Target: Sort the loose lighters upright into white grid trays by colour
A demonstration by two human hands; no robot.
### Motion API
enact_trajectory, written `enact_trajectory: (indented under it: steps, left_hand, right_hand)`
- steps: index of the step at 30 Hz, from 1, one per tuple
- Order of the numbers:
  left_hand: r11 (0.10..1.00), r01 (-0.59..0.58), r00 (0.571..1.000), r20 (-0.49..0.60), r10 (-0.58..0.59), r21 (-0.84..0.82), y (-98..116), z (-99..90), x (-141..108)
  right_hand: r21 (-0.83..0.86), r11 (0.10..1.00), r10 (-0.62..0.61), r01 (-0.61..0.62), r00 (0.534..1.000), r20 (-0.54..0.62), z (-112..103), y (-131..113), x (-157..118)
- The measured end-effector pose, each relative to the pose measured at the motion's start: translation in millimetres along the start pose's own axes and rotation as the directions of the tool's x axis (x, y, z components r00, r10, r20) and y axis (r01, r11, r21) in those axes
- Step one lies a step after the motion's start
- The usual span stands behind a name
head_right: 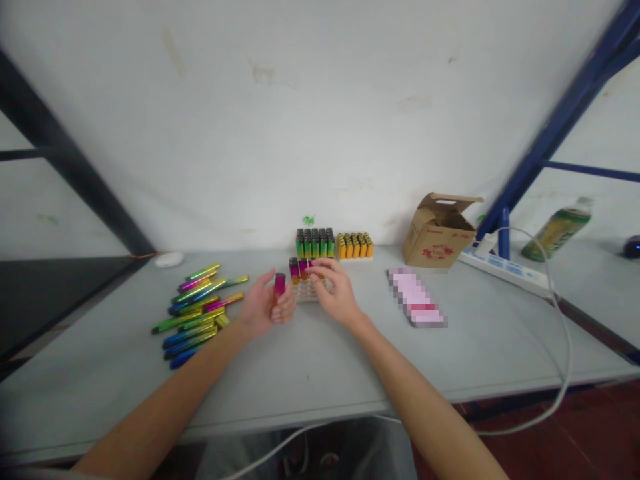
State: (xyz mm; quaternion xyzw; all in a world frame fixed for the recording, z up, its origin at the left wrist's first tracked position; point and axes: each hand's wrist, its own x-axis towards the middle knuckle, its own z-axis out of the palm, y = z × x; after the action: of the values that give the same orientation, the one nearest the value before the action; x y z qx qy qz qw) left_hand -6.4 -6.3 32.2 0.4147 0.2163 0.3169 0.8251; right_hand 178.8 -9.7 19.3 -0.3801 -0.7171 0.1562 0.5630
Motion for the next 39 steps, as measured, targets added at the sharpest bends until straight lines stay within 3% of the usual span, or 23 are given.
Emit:
enact_trajectory:
  steps: [6,11,18,25,39]
  left_hand:
    - [0.997,0.067,0.997,-0.028,-0.066,0.033,-5,0.8,1]
    - [0.995,0.099,0.995,0.022,-0.099,0.008,-6,5.7,-1]
    - [0.983,-0.046,0.997,-0.056,0.056,0.175,-15,6.2,6]
    - [0.942,-0.084,0.989,-0.087,0.118,0.325,-26,-2.2,12]
    - [0.965,-0.115,0.988,-0.073,0.136,0.237,-22,6.8,10]
  right_hand:
    - [0.222,0.969,0.075,-0.109,0.985,0.157,16,-11,-3]
    - [0.303,0.939,0.128,-0.163,0.983,0.130,16,-5,-2]
    - [0.273,0.951,0.133,-0.142,0.990,0.053,12,-3,1]
    - [0.179,0.975,0.127,-0.133,0.991,0.043,8,-6,-1]
    - [0.271,0.940,0.197,-0.208,0.978,0.066,12,-12,-3]
